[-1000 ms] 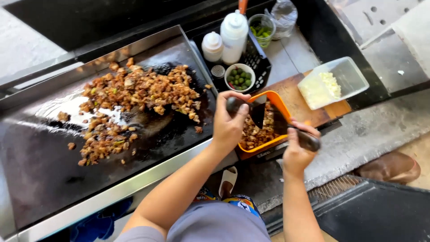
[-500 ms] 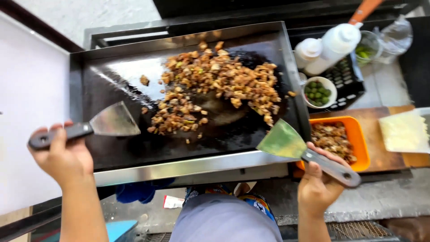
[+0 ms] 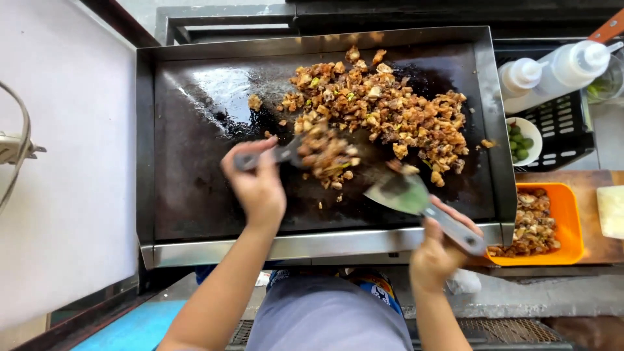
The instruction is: Cooking and chopping meat on a flat-top grill using metal spatulas.
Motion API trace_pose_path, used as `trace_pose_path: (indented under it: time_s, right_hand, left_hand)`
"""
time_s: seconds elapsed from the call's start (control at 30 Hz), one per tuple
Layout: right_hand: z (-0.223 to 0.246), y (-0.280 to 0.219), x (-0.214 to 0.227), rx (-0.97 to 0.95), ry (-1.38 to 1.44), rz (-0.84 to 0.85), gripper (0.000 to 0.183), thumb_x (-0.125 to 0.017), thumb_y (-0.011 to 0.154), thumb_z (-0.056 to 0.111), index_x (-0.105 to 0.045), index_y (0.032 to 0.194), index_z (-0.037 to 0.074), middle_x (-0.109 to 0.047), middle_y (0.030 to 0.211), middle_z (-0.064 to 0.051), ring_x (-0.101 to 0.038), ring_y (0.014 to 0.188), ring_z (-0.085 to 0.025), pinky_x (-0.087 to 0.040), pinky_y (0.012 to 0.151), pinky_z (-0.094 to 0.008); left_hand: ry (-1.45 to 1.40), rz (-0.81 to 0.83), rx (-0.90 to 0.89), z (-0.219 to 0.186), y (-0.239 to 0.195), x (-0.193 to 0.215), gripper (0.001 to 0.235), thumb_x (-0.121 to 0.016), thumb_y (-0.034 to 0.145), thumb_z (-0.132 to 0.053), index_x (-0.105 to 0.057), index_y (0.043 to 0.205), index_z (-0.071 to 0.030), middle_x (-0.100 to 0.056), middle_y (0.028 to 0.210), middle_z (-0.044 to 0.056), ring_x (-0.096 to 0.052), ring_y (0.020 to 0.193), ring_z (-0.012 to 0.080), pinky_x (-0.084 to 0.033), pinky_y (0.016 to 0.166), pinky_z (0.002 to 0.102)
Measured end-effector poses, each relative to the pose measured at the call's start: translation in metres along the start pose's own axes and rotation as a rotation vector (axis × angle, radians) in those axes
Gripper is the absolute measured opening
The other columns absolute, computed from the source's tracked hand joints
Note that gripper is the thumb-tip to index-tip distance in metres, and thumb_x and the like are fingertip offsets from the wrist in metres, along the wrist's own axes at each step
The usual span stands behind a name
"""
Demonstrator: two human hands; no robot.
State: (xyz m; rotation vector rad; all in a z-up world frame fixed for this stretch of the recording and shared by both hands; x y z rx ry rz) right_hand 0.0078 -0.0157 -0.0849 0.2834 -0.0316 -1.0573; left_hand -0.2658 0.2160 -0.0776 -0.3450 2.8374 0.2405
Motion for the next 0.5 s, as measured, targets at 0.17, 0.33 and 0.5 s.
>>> trace_pose_path:
  time_s: [0.17, 0.33, 0.5]
  right_hand:
    - [0.020, 0.026, -0.080, 0.195, 0.052, 0.192, 0.038, -0.075, 0.094, 0.004, -0.047, 0.119, 0.004, -0.060, 0.120, -0.018, -0.066, 0.121, -0.039, -0.053, 0.110, -0.045]
    - [0.076, 0.042, -0.056, 0.365, -0.031, 0.153, 0.040, -0.076, 0.096, 0.009, -0.041, 0.116, 0.002, -0.056, 0.117, -0.020, -0.066, 0.121, -0.044, -0.051, 0.108, -0.050]
    - [0.049, 0.025, 0.057, 0.043, 0.074, -0.155, 0.034, -0.062, 0.107, -0.006, -0.045, 0.130, 0.013, -0.056, 0.138, -0.015, -0.063, 0.136, -0.034, -0.063, 0.117, -0.039]
  left_hand:
    - [0.167, 0.590, -0.232, -0.046, 0.017, -0.108, 0.035, -0.067, 0.098, -0.007, -0.044, 0.124, -0.008, -0.057, 0.110, 0.014, -0.066, 0.108, 0.0317, -0.057, 0.100, 0.045]
    - [0.341, 0.796, -0.543, -0.104, 0.022, -0.089, 0.052, -0.087, 0.087, -0.021, -0.049, 0.118, -0.005, -0.060, 0.103, 0.016, -0.069, 0.100, 0.0373, -0.062, 0.087, 0.051]
    - [0.364, 0.640, -0.402, -0.118, 0.002, 0.014, 0.053, -0.082, 0.084, -0.008, -0.040, 0.114, -0.009, -0.066, 0.114, 0.017, -0.073, 0.113, 0.0333, -0.061, 0.104, 0.043]
Point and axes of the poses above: each hand's wrist, its own y-axis towards the middle knuckle, its own x-axis out of the back of the hand, z = x × y, the point moved 8 cm from there along y, towards the middle knuckle
